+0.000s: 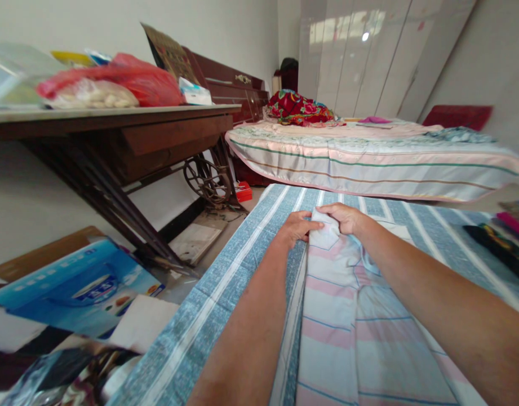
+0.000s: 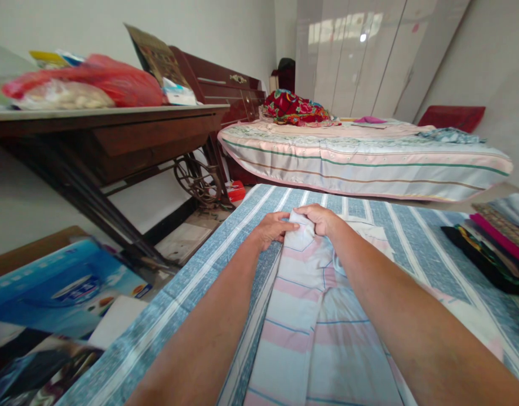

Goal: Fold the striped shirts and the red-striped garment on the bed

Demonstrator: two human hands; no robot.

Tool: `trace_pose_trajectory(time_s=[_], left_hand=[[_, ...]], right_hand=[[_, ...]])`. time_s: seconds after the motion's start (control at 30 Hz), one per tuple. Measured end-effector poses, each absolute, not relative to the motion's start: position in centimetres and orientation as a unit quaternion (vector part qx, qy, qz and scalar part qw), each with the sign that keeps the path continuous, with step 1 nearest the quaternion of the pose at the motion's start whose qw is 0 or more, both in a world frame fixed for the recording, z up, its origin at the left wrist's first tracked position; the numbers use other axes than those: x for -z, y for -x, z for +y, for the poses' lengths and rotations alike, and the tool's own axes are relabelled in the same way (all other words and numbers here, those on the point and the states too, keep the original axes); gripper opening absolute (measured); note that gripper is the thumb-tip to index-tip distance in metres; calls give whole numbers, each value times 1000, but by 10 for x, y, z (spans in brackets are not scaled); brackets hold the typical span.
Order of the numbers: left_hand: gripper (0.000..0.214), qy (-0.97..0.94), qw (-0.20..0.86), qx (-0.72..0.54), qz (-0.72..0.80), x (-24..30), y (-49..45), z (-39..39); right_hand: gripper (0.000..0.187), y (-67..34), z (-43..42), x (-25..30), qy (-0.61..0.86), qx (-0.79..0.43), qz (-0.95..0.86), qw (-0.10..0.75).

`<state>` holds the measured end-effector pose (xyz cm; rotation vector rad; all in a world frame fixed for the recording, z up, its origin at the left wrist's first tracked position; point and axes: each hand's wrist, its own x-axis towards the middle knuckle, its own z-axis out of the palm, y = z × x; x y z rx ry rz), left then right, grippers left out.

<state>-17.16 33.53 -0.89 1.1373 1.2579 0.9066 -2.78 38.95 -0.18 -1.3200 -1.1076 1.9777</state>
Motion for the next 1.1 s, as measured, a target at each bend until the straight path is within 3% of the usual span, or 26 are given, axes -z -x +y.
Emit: trace_pose_trajectory(time_s=[0.2, 0.33, 0.53, 0.77, 1.1], left_hand=[[68, -450, 583, -380, 559, 6, 173, 333], [60, -455, 576, -371, 570, 6, 172, 334], [30, -469, 560, -356, 583, 11, 171, 338], [31, -480, 552, -348, 586, 16, 169, 342], [27, -466, 569, -361, 573, 4, 168, 335]], right_hand=[[13, 30, 386, 3, 472, -734, -397, 285], [14, 30, 384, 4, 464, -733, -395, 304], [15, 28, 384, 6, 451, -722, -399, 340], [19, 29, 381, 6, 448, -712, -397, 368], [10, 28, 389, 7, 479, -696, -399, 358]])
